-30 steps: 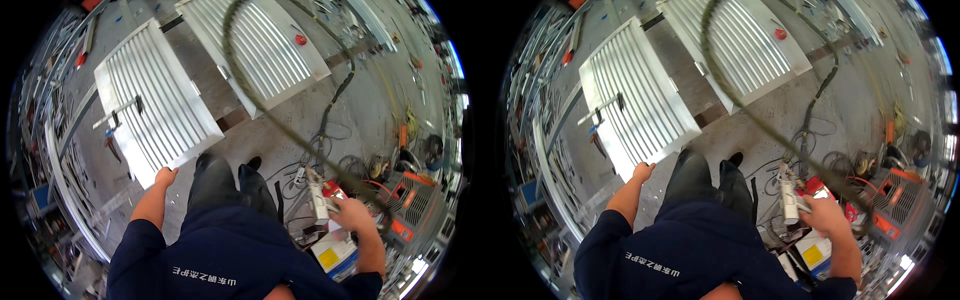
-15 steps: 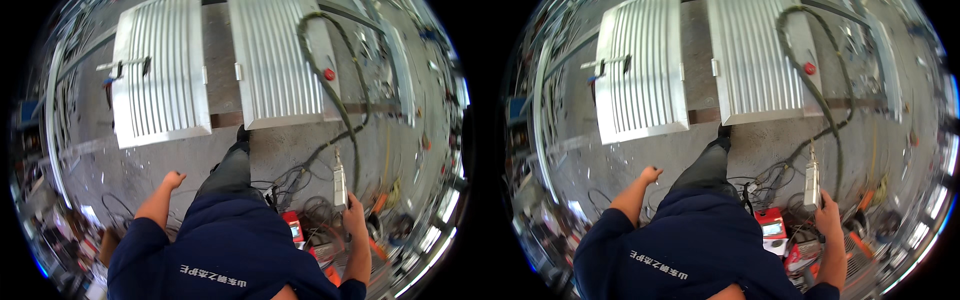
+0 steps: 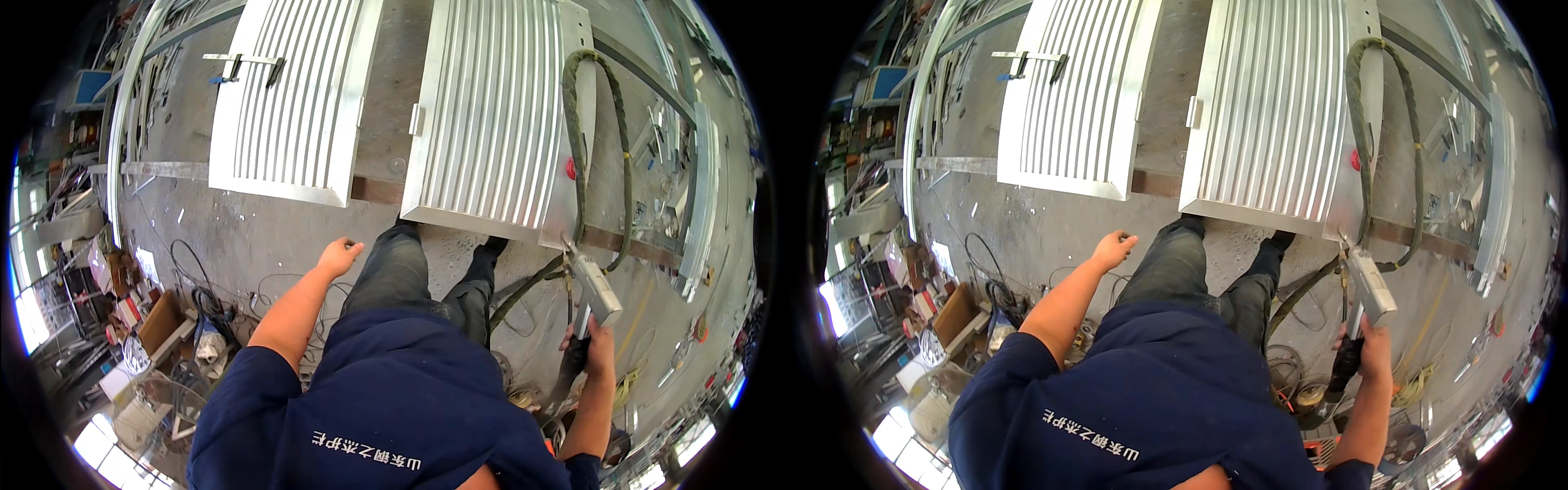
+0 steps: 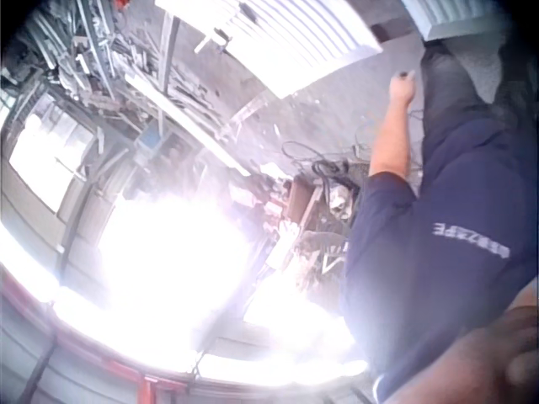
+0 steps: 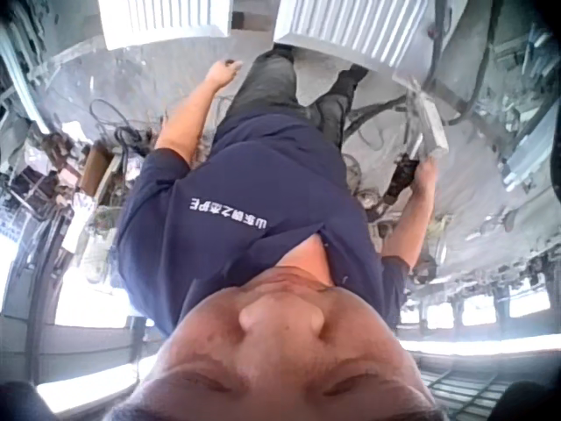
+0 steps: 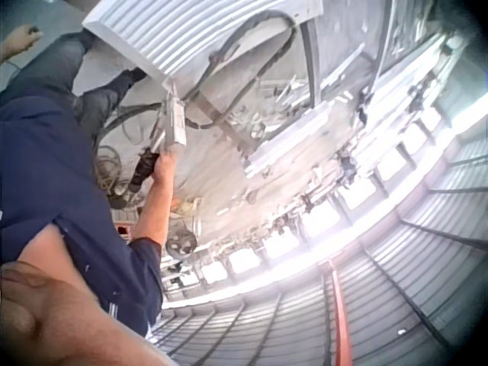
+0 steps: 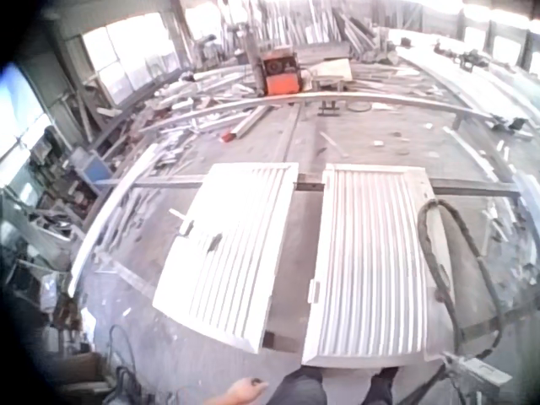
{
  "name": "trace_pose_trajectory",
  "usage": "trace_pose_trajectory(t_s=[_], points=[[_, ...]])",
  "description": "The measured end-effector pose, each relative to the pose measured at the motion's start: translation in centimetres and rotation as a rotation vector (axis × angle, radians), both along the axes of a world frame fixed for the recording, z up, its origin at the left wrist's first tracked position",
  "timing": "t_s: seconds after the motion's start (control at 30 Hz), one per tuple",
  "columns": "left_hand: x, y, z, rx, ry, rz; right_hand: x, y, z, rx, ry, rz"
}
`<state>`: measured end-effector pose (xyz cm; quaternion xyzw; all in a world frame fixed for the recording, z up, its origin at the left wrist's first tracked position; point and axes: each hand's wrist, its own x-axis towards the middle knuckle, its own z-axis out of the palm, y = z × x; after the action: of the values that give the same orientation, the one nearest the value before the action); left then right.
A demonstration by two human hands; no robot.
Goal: The person welds the edges of a corrugated metal panel using a handheld welding gun. They reposition the panel and continue welding along multiple seams, producing bright sparks and a visible weld bead.
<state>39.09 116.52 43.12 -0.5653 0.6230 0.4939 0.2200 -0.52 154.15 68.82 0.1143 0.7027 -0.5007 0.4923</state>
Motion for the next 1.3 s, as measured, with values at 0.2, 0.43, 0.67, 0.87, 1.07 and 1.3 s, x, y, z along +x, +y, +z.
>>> trace_pose_trajectory(t_s=[0.2,0.43,0.67,0.87,1.07,1.3], points=[[2.0,8.0,-1.9,-0.078,-0.17,0.331,-11.4,-1.6,-3.7,-0.166,0.247,0.264],[-0.8,17.8,-0.9,0.033,-0.254,0.089,-17.2,-4.0,-8.0,-0.332,0.536,0.399],[-4.9,13.8,-5.4,-0.066,-0.168,0.085,-18.4,-12.1,-8.3,-0.025,0.156,0.685],[-9.5,8.6,-10.8,-0.05,-0.021,0.716,-17.0,-22.0,-7.6,0.129,-0.048,0.953],[-13.4,13.4,-16.6,0.129,-0.081,0.743,-15.4,-29.6,-9.1,0.16,-0.002,1.047],[-14.1,14.6,-14.3,0.171,0.079,0.554,-11.8,-34.3,-10.5,0.219,-0.007,1.125]])
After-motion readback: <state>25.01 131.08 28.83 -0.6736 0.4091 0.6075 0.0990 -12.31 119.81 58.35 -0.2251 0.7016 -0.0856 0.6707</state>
